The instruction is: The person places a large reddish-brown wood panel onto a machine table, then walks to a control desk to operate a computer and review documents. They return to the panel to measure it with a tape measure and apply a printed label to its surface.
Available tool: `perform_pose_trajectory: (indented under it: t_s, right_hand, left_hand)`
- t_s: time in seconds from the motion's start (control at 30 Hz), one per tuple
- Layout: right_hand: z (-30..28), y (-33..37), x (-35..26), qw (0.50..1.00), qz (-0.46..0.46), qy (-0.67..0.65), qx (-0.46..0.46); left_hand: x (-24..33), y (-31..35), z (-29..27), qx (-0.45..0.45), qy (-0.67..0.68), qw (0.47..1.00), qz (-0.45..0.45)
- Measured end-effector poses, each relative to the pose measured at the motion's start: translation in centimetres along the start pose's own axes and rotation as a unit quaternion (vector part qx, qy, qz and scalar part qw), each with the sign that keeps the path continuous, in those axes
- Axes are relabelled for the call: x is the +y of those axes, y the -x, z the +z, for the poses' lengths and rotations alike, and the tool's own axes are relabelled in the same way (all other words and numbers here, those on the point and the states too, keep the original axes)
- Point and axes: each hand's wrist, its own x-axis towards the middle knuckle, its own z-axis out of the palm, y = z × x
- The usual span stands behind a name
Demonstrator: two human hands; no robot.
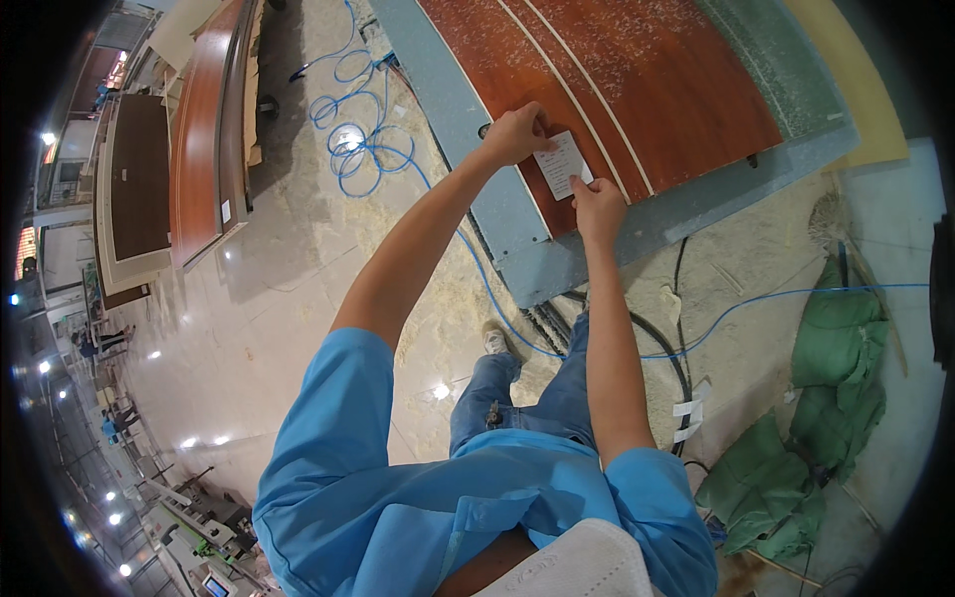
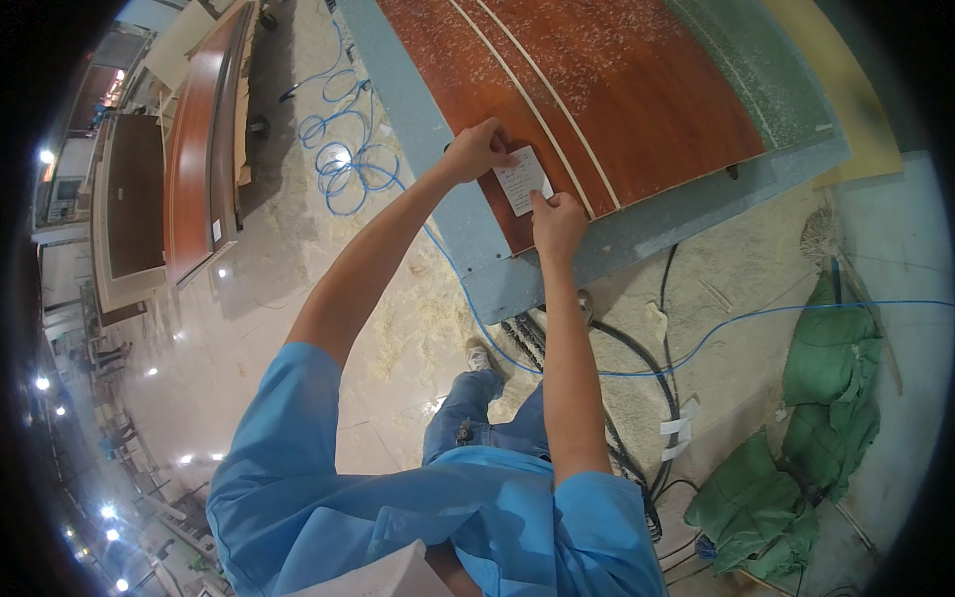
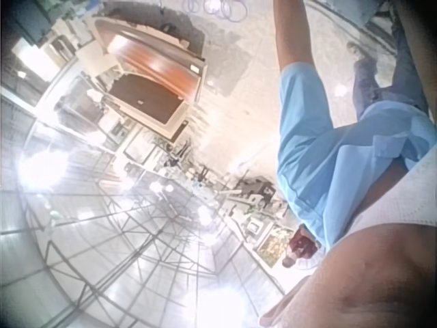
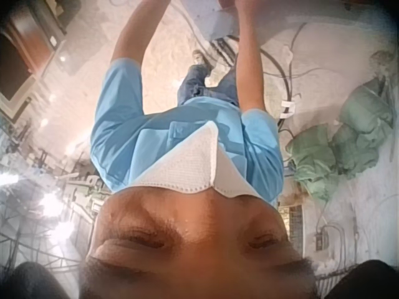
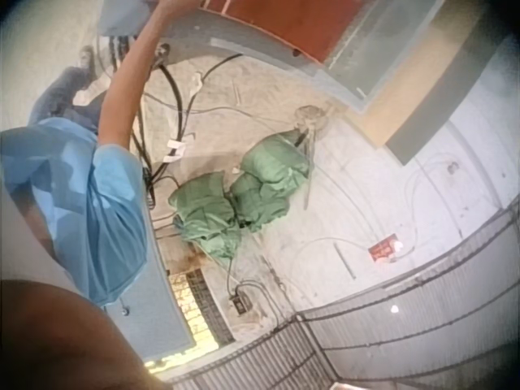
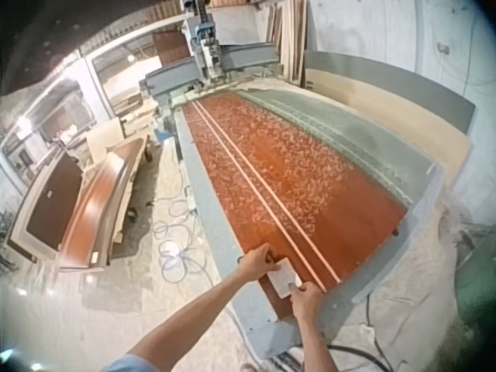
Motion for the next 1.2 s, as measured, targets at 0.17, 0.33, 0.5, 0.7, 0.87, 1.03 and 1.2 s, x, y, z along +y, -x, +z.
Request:
perform_pose_trajectory:
  t_s: [0.17,0.33,0.5,0.7,0.87,1.03,1.2]
  right_hand:
    - [-0.1,0.0,-0.6,1.0,0.007,0.01,-0.003]
    - [0.1,-0.4,-0.2,0.999,0.01,0.036,-0.005]
    - [0.2,-0.7,-0.1,0.998,-0.008,0.059,-0.003]
    - [-2.0,-0.5,-1.5,0.991,-0.036,0.12,-0.041]
    - [-1.7,0.7,-1.0,0.966,-0.168,0.194,0.03]
    - [5.2,-2.4,-1.9,0.856,-0.336,0.394,0.023]
    - [8.1,-6.3,-2.5,0.886,-0.297,0.353,0.043]
  left_hand:
    - [0.4,0.3,0.0,0.002,-0.005,1.0,-0.003]
    - [0.5,0.3,0.0,0.01,0.004,1.0,-0.003]
    - [0.5,0.0,0.1,0.011,-0.007,1.0,-0.002]
    - [0.1,0.1,1.0,0.104,-0.041,0.993,0.033]
    - [-0.5,3.9,1.9,0.274,0.072,0.958,0.034]
    - [-2.6,18.2,3.6,0.259,0.188,0.942,-0.105]
    - [-10.6,31.2,5.4,0.25,0.238,0.921,-0.183]
